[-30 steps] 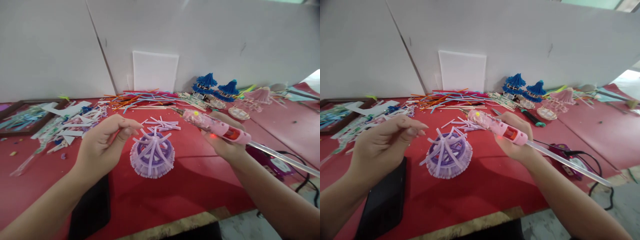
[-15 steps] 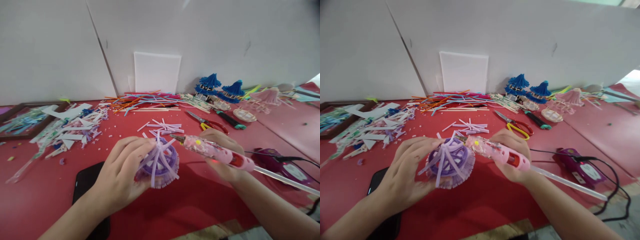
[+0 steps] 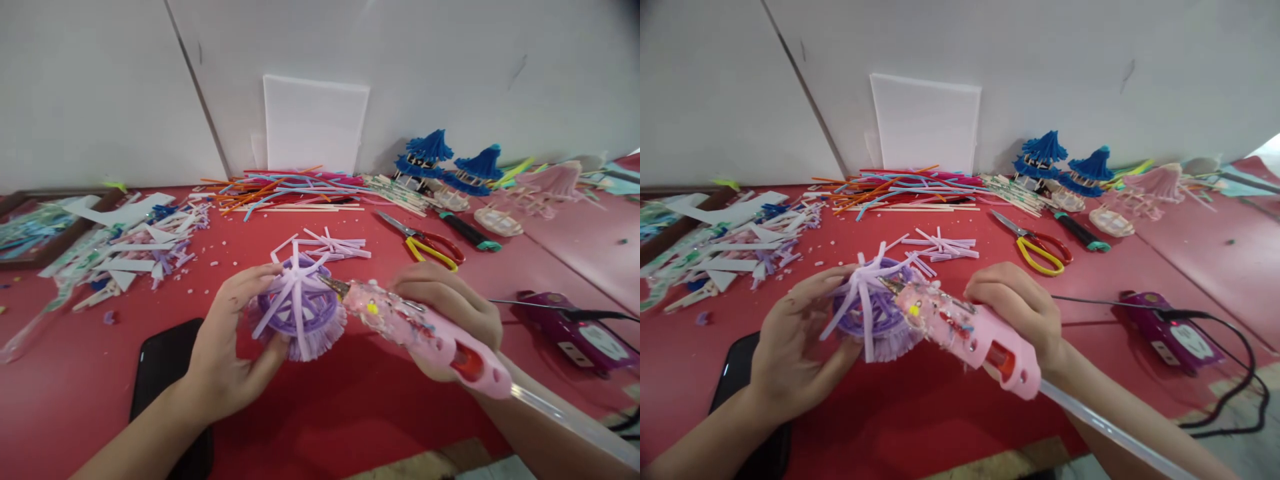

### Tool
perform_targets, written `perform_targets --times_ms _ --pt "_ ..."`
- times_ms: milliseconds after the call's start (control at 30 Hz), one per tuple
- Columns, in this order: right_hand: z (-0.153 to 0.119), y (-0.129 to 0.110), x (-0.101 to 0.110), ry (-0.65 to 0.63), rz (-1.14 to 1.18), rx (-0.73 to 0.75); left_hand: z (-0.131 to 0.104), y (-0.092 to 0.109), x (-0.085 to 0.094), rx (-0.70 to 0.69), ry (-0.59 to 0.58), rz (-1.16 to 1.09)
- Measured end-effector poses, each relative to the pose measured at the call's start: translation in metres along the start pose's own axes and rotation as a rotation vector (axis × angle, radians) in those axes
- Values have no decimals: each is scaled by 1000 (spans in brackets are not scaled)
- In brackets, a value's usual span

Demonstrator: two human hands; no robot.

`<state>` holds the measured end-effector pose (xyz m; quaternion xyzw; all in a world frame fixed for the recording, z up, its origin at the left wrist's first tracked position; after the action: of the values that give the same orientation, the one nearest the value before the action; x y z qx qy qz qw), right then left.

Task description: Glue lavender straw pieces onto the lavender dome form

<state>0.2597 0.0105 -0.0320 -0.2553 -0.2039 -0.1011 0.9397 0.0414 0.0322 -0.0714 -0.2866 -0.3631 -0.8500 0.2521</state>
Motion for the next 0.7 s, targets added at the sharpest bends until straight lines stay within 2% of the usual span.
perform_targets --times_ms 133,333,567,700 --pt "5 -4 -7 -56 -22 17 0 0 2 21 30 -84" --pt "8 -8 -11 -56 -55 72 2 1 3 21 63 -176" --pt "7 -2 -13 18 51 34 5 3 4 -5 93 -272" --pt "4 5 -16 103 153 -85 6 4 4 -4 91 -287"
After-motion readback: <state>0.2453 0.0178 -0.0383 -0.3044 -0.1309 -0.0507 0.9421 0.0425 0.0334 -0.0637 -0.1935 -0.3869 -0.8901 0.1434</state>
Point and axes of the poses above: each hand's wrist, its own z-axis towards the middle knuckle, its own x-axis out of the back of the hand, y = z × x, the point moved 10 cm from there along z, towards the middle knuckle, and after that the axes turned 15 degrees about z, right-handed, at the moved point
